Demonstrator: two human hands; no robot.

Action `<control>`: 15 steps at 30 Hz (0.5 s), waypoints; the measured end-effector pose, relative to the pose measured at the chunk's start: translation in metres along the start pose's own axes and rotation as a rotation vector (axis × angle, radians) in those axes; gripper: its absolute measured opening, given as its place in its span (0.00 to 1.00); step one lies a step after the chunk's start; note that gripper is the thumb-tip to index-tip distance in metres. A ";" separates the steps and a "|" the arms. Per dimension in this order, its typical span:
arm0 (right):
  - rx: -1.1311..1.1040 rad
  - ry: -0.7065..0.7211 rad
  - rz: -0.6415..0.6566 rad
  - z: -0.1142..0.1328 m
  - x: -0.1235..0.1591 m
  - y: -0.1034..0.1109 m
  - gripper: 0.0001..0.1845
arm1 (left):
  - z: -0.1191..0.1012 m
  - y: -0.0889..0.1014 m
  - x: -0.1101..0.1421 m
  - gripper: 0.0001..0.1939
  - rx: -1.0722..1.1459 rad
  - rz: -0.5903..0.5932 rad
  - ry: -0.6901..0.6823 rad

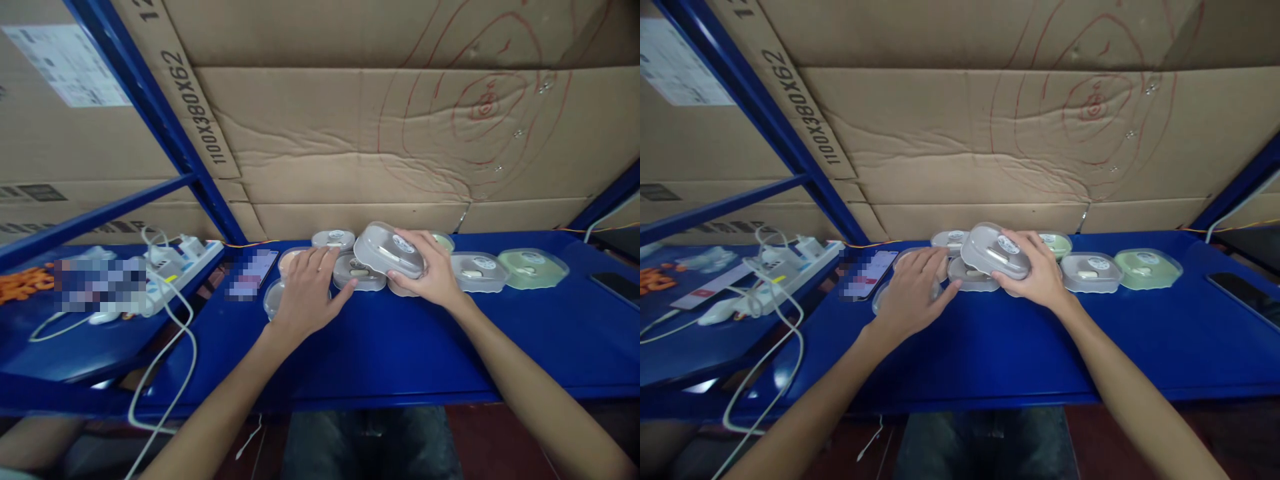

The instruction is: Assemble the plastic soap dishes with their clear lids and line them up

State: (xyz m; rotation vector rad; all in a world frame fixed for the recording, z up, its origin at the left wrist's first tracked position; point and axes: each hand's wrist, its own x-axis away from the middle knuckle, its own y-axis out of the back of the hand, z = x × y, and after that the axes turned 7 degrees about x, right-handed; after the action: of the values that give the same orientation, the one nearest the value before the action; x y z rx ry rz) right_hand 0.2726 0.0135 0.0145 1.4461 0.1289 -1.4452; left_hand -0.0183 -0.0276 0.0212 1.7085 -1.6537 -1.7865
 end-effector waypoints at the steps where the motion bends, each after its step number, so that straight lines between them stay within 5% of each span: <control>1: -0.031 -0.002 0.010 0.001 0.000 0.000 0.41 | -0.001 0.004 -0.006 0.35 0.091 -0.011 0.004; 8: -0.284 0.080 0.152 0.013 0.000 -0.002 0.44 | 0.000 0.004 -0.032 0.56 0.749 0.215 0.037; 15: -0.453 0.050 0.225 0.029 0.001 -0.004 0.36 | -0.005 -0.003 -0.017 0.50 0.754 0.110 0.003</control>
State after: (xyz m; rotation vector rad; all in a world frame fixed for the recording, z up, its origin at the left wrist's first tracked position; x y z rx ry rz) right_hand 0.2508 -0.0050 0.0196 1.0858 0.2948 -1.1092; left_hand -0.0075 -0.0168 0.0305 1.7912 -2.5701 -1.1628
